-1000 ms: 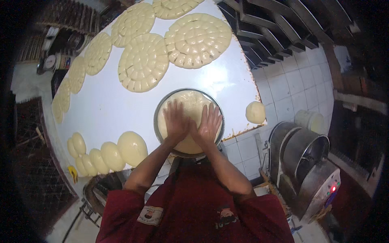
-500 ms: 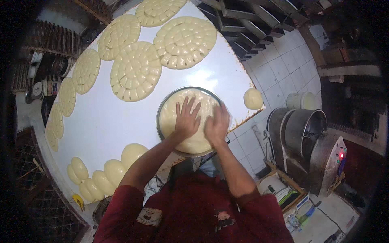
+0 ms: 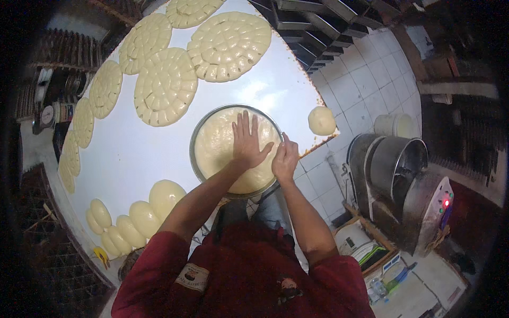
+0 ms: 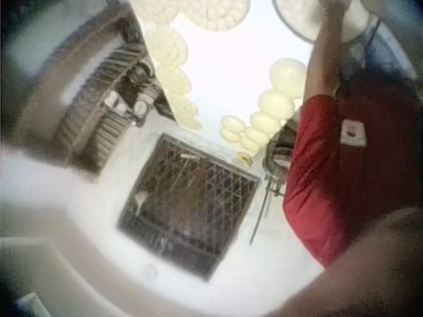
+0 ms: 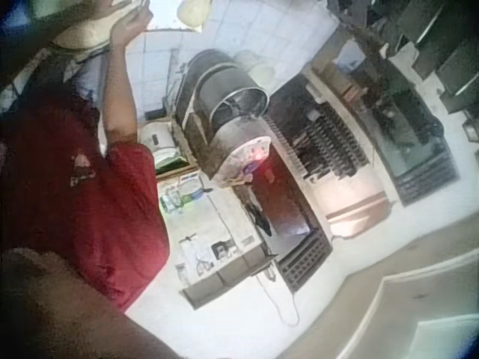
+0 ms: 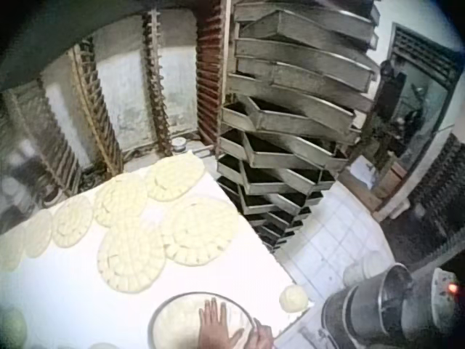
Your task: The person flattens dough balls by hand on a white table, places them into a round metal pan, and uses a manual press machine to score the dough. The person repeats this process for multiple dough units.
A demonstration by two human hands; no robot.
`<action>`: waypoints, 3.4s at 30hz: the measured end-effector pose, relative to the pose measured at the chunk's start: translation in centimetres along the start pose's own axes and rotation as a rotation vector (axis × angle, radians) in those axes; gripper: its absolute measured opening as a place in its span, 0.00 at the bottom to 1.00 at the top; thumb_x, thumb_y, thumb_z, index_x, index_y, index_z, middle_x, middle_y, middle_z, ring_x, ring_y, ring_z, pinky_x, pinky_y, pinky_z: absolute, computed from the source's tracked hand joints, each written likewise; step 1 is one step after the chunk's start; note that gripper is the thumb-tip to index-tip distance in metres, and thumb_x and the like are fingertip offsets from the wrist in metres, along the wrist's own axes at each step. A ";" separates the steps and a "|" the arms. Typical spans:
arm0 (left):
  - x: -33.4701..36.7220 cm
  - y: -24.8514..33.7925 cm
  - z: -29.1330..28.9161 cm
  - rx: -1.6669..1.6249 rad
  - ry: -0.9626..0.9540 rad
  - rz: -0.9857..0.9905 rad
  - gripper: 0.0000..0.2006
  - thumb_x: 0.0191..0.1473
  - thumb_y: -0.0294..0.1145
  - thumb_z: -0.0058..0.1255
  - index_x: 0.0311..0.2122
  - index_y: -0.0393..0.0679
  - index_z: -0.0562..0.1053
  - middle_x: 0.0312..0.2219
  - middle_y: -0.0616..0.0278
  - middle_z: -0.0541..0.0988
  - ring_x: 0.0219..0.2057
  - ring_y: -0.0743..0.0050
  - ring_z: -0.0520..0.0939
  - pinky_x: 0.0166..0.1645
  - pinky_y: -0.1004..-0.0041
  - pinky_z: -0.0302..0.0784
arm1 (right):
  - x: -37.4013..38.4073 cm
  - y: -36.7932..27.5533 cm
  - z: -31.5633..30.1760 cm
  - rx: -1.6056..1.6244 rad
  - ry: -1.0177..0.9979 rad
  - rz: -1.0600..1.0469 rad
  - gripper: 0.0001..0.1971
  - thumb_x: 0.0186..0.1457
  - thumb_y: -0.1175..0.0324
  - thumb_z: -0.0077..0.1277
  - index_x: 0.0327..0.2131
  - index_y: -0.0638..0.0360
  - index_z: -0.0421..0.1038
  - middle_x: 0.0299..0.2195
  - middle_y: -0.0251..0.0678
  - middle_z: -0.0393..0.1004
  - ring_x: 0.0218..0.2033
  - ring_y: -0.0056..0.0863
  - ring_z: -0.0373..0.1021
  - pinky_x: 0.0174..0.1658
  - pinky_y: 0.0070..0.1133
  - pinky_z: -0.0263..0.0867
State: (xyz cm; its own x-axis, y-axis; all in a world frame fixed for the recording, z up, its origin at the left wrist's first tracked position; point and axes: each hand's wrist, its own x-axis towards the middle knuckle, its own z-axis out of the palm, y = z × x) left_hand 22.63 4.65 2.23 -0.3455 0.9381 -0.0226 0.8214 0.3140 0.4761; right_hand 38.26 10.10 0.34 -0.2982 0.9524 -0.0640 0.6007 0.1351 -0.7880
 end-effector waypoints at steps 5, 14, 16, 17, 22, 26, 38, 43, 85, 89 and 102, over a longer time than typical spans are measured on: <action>0.6 0.6 0.5 -0.042 0.031 0.012 0.54 0.58 0.58 0.59 0.76 0.28 0.50 0.75 0.23 0.47 0.76 0.20 0.46 0.76 0.28 0.39 | 0.5 2.5 0.8 0.113 0.003 -0.050 0.19 0.74 0.67 0.44 0.58 0.70 0.76 0.45 0.48 0.75 0.48 0.41 0.73 0.56 0.33 0.68; -2.2 3.9 1.6 0.015 -0.047 -0.008 0.43 0.63 0.50 0.53 0.77 0.38 0.55 0.77 0.36 0.50 0.79 0.33 0.45 0.78 0.37 0.41 | 3.2 3.4 -2.0 0.444 -0.400 0.143 0.19 0.72 0.64 0.55 0.59 0.67 0.78 0.50 0.40 0.76 0.51 0.28 0.72 0.57 0.25 0.68; -3.9 5.3 2.1 0.039 -0.071 0.025 0.41 0.65 0.46 0.52 0.76 0.37 0.56 0.77 0.43 0.52 0.79 0.42 0.47 0.79 0.39 0.42 | 3.2 4.1 -3.0 0.428 -0.444 0.157 0.20 0.72 0.66 0.56 0.61 0.65 0.77 0.51 0.40 0.76 0.52 0.28 0.72 0.58 0.25 0.68; -4.6 5.8 1.8 0.062 -0.105 0.083 0.40 0.65 0.45 0.52 0.76 0.37 0.56 0.77 0.45 0.53 0.79 0.45 0.48 0.79 0.40 0.42 | 3.5 4.1 -3.6 0.409 -0.469 0.160 0.20 0.72 0.66 0.55 0.62 0.66 0.76 0.52 0.40 0.77 0.53 0.28 0.72 0.59 0.25 0.67; -5.2 4.7 -0.2 0.038 -0.204 0.140 0.36 0.65 0.42 0.49 0.74 0.37 0.59 0.76 0.49 0.57 0.78 0.50 0.52 0.80 0.44 0.44 | 4.6 3.3 -4.0 0.239 -0.533 0.096 0.21 0.73 0.65 0.56 0.62 0.67 0.76 0.55 0.41 0.77 0.54 0.26 0.73 0.60 0.24 0.67; -7.7 2.7 -1.3 -0.206 -0.097 0.074 0.39 0.62 0.38 0.54 0.75 0.37 0.57 0.76 0.45 0.57 0.78 0.47 0.52 0.80 0.41 0.42 | 2.9 -2.6 -3.7 -0.156 -0.220 -0.492 0.27 0.63 0.76 0.51 0.65 0.70 0.68 0.63 0.55 0.70 0.64 0.54 0.66 0.70 0.43 0.60; -10.0 -3.0 0.5 0.076 0.230 -0.562 0.43 0.66 0.50 0.49 0.78 0.39 0.52 0.77 0.29 0.42 0.77 0.18 0.41 0.73 0.22 0.39 | -2.0 -5.4 6.1 -0.669 -0.392 -0.353 0.49 0.66 0.42 0.46 0.78 0.65 0.41 0.79 0.61 0.31 0.80 0.62 0.25 0.76 0.61 0.23; -9.3 -4.9 -2.5 -0.022 0.180 -0.407 0.42 0.65 0.50 0.52 0.78 0.42 0.53 0.77 0.31 0.43 0.77 0.19 0.42 0.74 0.24 0.38 | -2.3 -5.3 6.0 -0.665 -0.370 -0.344 0.48 0.66 0.44 0.47 0.78 0.64 0.43 0.80 0.59 0.32 0.80 0.62 0.25 0.76 0.61 0.25; -5.6 0.2 0.6 0.017 0.132 -0.133 0.43 0.64 0.57 0.54 0.78 0.50 0.56 0.78 0.41 0.47 0.78 0.32 0.45 0.76 0.28 0.41 | 4.0 0.5 -2.5 0.573 -0.115 0.170 0.15 0.75 0.69 0.44 0.58 0.67 0.70 0.52 0.44 0.73 0.51 0.30 0.70 0.54 0.28 0.69; -4.2 2.1 0.6 0.000 -0.008 -0.077 0.43 0.66 0.55 0.51 0.78 0.43 0.54 0.77 0.36 0.47 0.78 0.30 0.44 0.76 0.28 0.37 | 4.8 1.0 -2.1 0.020 0.092 -0.125 0.16 0.74 0.65 0.46 0.56 0.68 0.72 0.51 0.45 0.74 0.45 0.36 0.72 0.52 0.34 0.69; -7.7 -3.0 -2.0 -0.003 -0.139 0.211 0.43 0.66 0.62 0.48 0.78 0.53 0.55 0.78 0.41 0.47 0.78 0.32 0.44 0.76 0.29 0.41 | 4.0 -0.3 0.7 -0.265 0.022 0.120 0.23 0.76 0.53 0.38 0.45 0.65 0.73 0.35 0.63 0.81 0.39 0.66 0.78 0.43 0.51 0.70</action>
State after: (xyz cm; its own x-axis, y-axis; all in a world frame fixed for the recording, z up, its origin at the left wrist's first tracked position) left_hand 21.89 -3.82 2.70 -0.1011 0.9939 -0.0432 0.8671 0.1093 0.4860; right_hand 36.33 13.63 -0.09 -0.1985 0.9713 -0.1313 0.8045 0.0849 -0.5879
